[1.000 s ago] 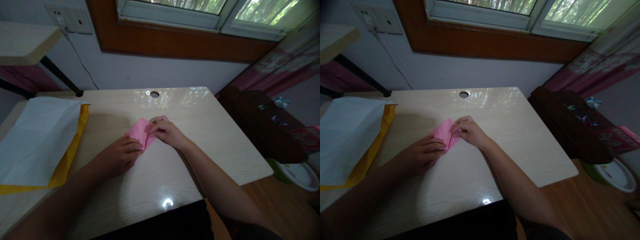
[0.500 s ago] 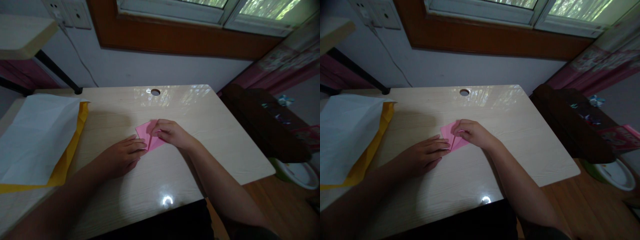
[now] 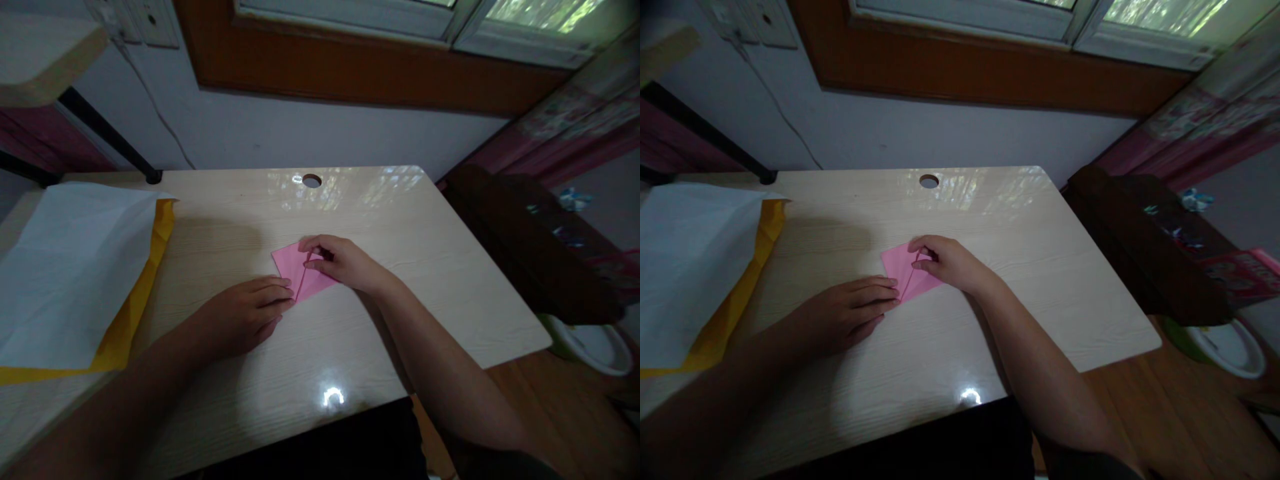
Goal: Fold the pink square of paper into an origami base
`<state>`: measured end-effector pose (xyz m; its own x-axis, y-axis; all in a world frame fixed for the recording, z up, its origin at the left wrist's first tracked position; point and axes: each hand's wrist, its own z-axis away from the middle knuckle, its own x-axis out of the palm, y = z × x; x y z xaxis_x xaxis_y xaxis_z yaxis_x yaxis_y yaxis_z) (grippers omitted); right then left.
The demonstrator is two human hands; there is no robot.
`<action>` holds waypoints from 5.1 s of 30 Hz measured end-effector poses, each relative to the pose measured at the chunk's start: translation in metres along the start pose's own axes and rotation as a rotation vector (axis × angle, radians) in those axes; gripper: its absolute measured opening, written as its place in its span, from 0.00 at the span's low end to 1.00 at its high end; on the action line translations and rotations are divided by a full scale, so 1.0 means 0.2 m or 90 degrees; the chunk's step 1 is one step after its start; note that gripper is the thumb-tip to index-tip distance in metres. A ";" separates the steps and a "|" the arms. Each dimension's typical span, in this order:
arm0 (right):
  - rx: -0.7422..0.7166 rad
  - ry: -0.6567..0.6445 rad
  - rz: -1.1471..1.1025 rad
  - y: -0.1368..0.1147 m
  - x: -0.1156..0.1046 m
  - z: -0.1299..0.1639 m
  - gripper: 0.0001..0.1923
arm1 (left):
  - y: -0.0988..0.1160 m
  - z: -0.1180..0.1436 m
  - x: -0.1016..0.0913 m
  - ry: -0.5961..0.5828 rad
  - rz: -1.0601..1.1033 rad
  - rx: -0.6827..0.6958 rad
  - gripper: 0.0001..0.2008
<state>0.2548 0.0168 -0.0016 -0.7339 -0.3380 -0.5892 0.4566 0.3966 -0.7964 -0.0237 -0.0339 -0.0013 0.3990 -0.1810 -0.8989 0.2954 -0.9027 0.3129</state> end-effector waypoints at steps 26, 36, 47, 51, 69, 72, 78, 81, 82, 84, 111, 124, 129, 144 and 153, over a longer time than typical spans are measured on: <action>-0.051 -0.126 -0.038 0.05 -0.17 0.02 0.07 | 0.03 -0.03 0.00 -0.029 -0.007 0.009 0.19; -0.052 -0.172 -0.039 0.05 -0.24 0.05 0.06 | 0.02 -0.03 0.01 -0.019 -0.015 0.019 0.19; -0.084 -0.145 -0.001 0.05 -0.20 0.03 0.09 | 0.01 -0.02 0.01 -0.005 -0.011 0.021 0.18; -0.100 -0.108 0.047 0.03 -0.15 0.02 0.11 | 0.01 -0.03 0.01 0.009 -0.018 0.026 0.18; -0.076 -0.035 0.253 0.01 -0.04 -0.02 0.08 | 0.02 -0.02 0.02 0.014 -0.011 0.017 0.18; -0.069 -0.035 0.261 0.01 -0.04 -0.02 0.07 | 0.02 -0.03 0.01 0.007 -0.014 0.015 0.18; -0.075 -0.039 0.250 0.01 -0.04 -0.02 0.08 | 0.02 -0.02 0.01 0.018 -0.013 0.025 0.19; -0.075 -0.043 0.251 0.00 -0.04 -0.02 0.08 | 0.02 -0.02 0.01 0.016 -0.011 0.023 0.19; -0.074 -0.044 0.253 0.00 -0.04 -0.02 0.08 | 0.02 -0.02 0.00 0.015 -0.010 0.020 0.19; -0.072 -0.047 0.256 0.00 -0.04 -0.02 0.08 | 0.02 -0.02 0.01 0.011 -0.011 0.018 0.19; -0.078 -0.040 0.259 0.00 -0.04 -0.02 0.07 | 0.00 -0.04 0.01 -0.003 -0.020 0.035 0.19; -0.072 -0.041 0.249 0.00 -0.05 -0.02 0.06 | 0.01 -0.05 0.03 -0.035 -0.059 0.029 0.21; -0.070 -0.025 0.241 0.00 -0.04 -0.02 0.07 | 0.01 -0.05 0.03 -0.038 -0.061 0.035 0.21; -0.054 -0.030 0.227 0.01 -0.05 -0.02 0.07 | 0.02 -0.07 0.01 -0.052 -0.081 0.012 0.21; -0.039 -0.008 0.213 0.00 -0.04 -0.02 0.07 | 0.03 -0.07 0.04 -0.072 -0.097 -0.008 0.23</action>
<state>0.2583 0.0230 0.0024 -0.5414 -0.1907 -0.8189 0.6402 0.5379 -0.5485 -0.0069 -0.0346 -0.0014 0.2494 -0.0863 -0.9646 0.3557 -0.9182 0.1741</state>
